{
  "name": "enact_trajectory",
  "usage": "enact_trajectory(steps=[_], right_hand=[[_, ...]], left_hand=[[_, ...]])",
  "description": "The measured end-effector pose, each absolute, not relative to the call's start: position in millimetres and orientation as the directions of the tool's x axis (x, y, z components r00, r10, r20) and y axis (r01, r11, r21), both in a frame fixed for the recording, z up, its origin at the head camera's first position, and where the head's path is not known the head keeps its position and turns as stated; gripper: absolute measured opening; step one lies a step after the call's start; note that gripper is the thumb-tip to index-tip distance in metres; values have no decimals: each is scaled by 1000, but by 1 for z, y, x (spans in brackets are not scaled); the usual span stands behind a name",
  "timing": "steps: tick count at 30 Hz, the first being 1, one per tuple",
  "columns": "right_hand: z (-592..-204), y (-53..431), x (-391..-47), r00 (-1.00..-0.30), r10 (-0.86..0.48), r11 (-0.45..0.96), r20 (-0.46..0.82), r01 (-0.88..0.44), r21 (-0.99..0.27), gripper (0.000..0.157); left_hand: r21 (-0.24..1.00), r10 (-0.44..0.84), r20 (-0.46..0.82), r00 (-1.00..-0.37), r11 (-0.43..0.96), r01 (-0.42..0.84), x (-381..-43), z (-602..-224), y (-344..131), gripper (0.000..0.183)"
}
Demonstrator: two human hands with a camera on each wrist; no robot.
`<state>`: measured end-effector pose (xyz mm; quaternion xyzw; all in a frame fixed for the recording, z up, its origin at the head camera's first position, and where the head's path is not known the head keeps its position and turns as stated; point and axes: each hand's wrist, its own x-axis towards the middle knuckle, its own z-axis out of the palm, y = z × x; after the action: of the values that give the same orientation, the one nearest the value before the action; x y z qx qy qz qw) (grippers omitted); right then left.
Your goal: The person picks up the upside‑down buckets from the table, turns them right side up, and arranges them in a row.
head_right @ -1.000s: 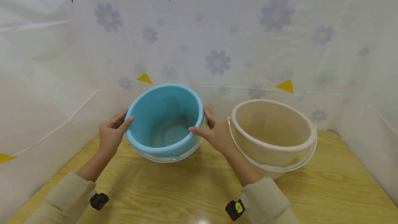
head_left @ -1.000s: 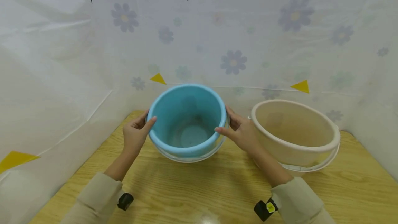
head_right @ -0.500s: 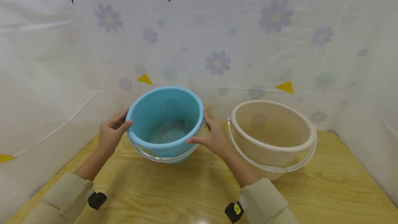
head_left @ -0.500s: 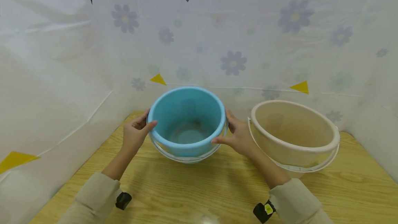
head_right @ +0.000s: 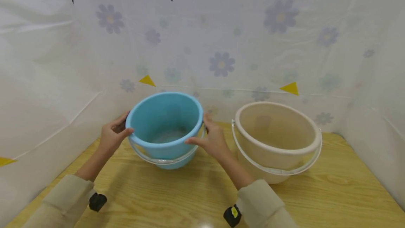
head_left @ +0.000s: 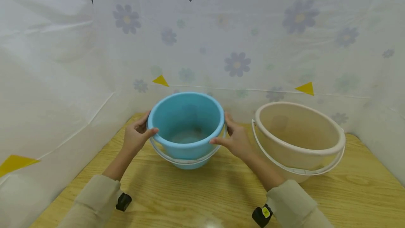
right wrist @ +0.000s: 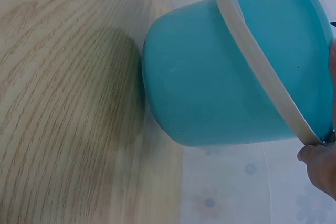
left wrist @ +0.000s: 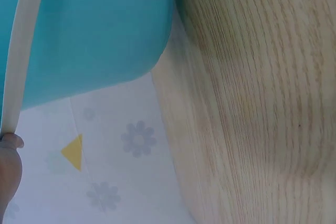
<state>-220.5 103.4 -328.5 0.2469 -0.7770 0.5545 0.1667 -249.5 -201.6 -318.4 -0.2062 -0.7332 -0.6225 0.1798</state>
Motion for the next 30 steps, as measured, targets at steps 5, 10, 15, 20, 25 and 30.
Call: enact_trajectory(steps=[5, 10, 15, 20, 25, 30], right_hand=[[-333, 97, -223, -835, -148, 277, 530, -549, -789, 114], [-338, 92, -226, -833, -126, 298, 539, -550, -780, 112], [-342, 88, -229, -830, -104, 327, 549, -549, -769, 111], [-343, 84, -231, -845, -97, 361, 527, -523, -772, 115], [-341, 80, -232, -847, -117, 376, 519, -522, -766, 117], [-340, 77, -234, -829, -136, 377, 543, -550, -745, 117]], left_hand=[[839, 75, 504, -860, 194, 509, -255, -318, -203, 63], [851, 72, 460, -885, 249, 463, -258, -318, -206, 60], [863, 62, 421, -905, 281, 421, -261, -319, -207, 59], [861, 57, 405, -913, 313, 402, -264, -321, -210, 58], [855, 42, 418, -908, 320, 408, -267, -323, -214, 56], [861, 22, 408, -913, 322, 393, -270, -323, -216, 55]])
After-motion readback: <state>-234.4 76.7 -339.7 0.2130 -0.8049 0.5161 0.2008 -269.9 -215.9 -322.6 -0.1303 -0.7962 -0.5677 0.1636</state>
